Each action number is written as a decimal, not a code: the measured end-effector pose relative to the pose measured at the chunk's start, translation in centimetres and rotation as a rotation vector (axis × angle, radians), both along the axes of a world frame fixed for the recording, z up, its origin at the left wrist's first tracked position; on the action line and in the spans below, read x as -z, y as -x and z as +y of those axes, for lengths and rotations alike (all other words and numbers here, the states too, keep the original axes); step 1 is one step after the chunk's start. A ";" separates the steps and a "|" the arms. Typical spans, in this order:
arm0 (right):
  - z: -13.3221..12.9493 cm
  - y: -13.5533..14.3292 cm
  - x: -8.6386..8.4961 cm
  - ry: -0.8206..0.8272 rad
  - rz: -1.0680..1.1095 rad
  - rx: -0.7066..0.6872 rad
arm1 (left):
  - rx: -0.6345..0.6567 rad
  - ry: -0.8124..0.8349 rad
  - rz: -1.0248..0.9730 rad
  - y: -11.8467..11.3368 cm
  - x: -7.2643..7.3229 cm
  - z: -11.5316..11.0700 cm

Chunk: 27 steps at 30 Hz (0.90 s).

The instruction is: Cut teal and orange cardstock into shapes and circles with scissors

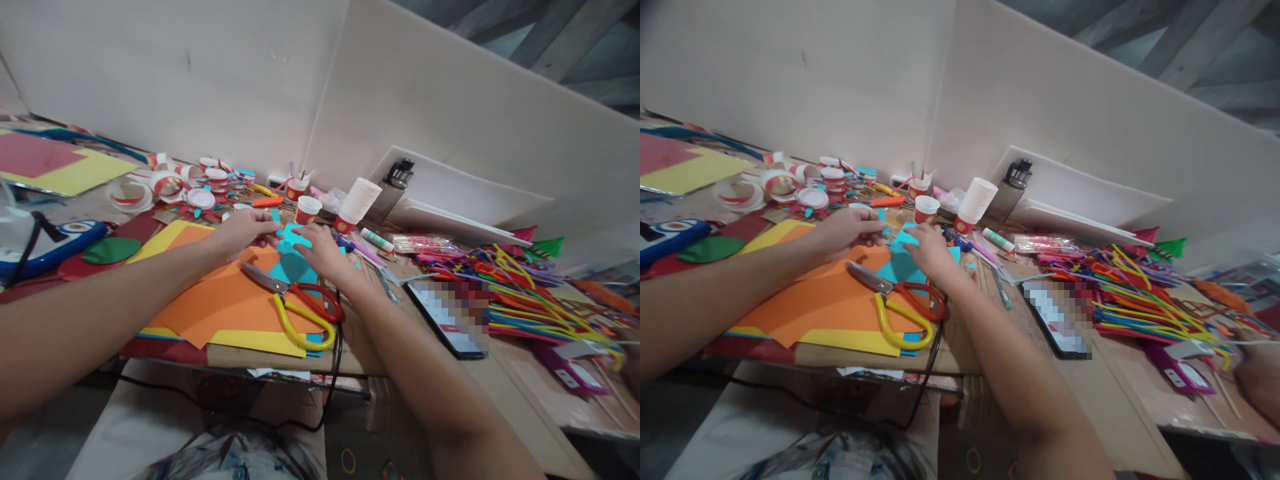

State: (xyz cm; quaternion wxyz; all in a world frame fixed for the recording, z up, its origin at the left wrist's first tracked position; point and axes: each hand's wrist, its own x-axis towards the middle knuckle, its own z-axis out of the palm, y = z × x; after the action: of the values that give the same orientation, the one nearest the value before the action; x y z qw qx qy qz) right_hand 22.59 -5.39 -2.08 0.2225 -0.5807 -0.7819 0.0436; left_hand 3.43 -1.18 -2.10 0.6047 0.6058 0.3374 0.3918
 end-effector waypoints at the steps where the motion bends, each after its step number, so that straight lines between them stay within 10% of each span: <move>1: 0.1 -0.2 0.2 0.044 -0.123 0.019 | -0.024 0.014 -0.019 0.0 -0.1 0.1; 27: -1.8 -1.5 -0.8 0.159 -0.175 0.183 | -0.087 0.059 -0.105 0.1 0.1 0.4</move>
State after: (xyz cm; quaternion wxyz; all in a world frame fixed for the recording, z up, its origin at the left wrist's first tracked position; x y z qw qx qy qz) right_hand 24.11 -7.21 -1.32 0.1100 -0.6668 -0.7363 0.0341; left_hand 3.36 -0.78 -2.23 0.6216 0.5512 0.3426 0.4387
